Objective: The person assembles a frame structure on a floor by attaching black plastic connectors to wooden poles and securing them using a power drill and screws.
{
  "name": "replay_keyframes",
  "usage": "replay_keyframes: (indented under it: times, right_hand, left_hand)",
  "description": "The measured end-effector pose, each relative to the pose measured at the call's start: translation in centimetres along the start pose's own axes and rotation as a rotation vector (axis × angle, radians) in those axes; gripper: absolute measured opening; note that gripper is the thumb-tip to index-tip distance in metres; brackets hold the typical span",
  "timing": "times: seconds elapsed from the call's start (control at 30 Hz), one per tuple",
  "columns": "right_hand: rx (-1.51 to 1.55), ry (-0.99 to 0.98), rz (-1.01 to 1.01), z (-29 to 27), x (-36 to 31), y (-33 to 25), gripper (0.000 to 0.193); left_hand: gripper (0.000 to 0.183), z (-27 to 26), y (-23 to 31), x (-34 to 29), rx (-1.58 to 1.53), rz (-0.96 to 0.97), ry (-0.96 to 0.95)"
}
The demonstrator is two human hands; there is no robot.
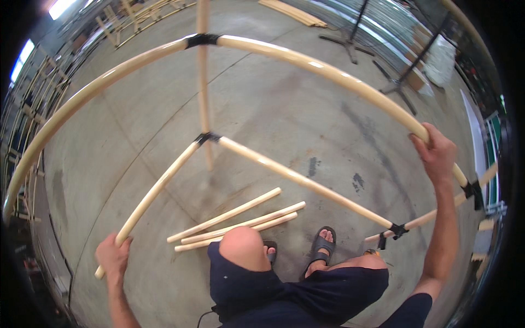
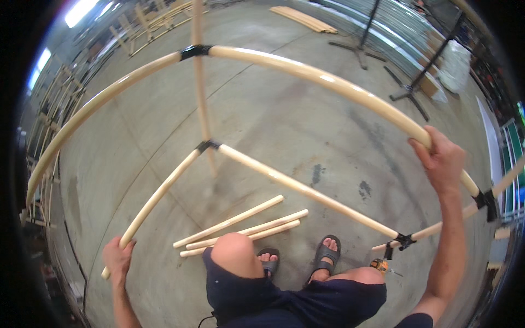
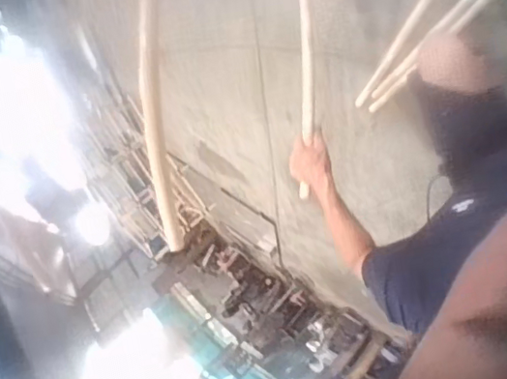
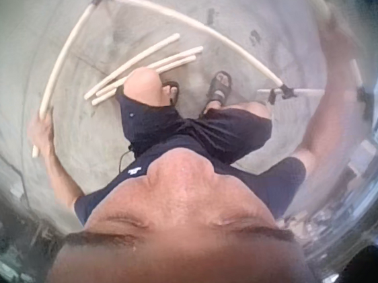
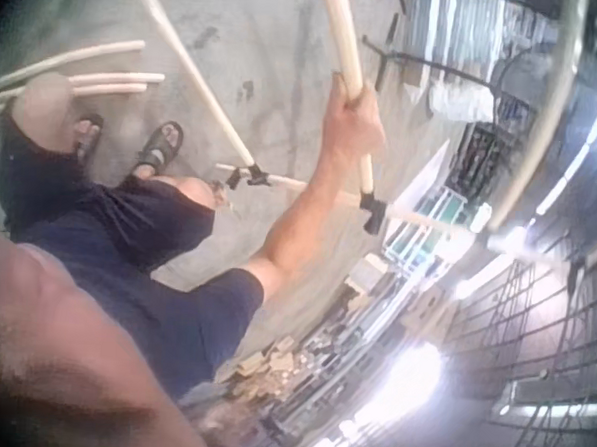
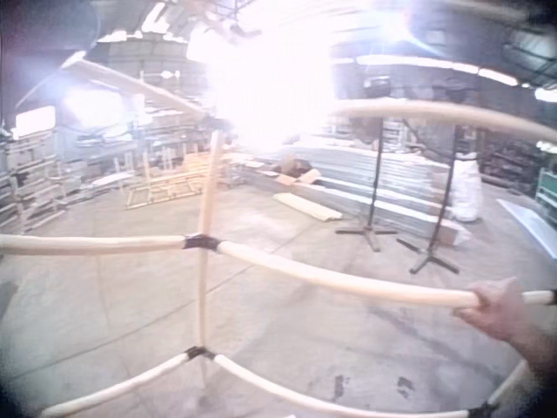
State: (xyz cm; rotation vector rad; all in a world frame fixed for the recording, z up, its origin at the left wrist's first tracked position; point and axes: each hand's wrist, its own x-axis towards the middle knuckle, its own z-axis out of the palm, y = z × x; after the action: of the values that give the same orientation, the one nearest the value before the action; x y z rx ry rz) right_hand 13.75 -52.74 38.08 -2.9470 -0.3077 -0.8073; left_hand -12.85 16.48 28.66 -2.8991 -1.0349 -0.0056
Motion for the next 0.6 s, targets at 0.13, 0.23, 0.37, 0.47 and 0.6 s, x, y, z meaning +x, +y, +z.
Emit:
replay_keyframes:
  times: [0.13,0.23,0.37,0.47,0.6]
  right_hand:
    - [0.029,-0.111,-0.027,2.5,-0.1,0.2,0.036]
    - [0.032,-0.149,0.004,5.1,-1.2,1.4,0.039]
    - [0.02,-0.18,-0.06,9.1,-2.7,3.2,0.042]
    - [0.06,-0.205,-0.042,11.3,-3.1,3.6,0.043]
    - [0.101,-0.329,0.002,14.3,-2.8,3.9,0.041]
  left_hand:
    - [0.042,-4.4,-2.1,-0.5,0.141,0.068,0.132]
    - [0.04,-8.1,-2.7,-0.1,0.268,0.113,0.145]
    - [0.062,-12.8,6.5,0.4,0.551,0.006,-0.26]
    - [0.041,-15.7,7.3,1.0,0.526,0.105,-0.141]
    - [0.048,-17.6,8.5,2.1,0.637,0.129,-0.124]
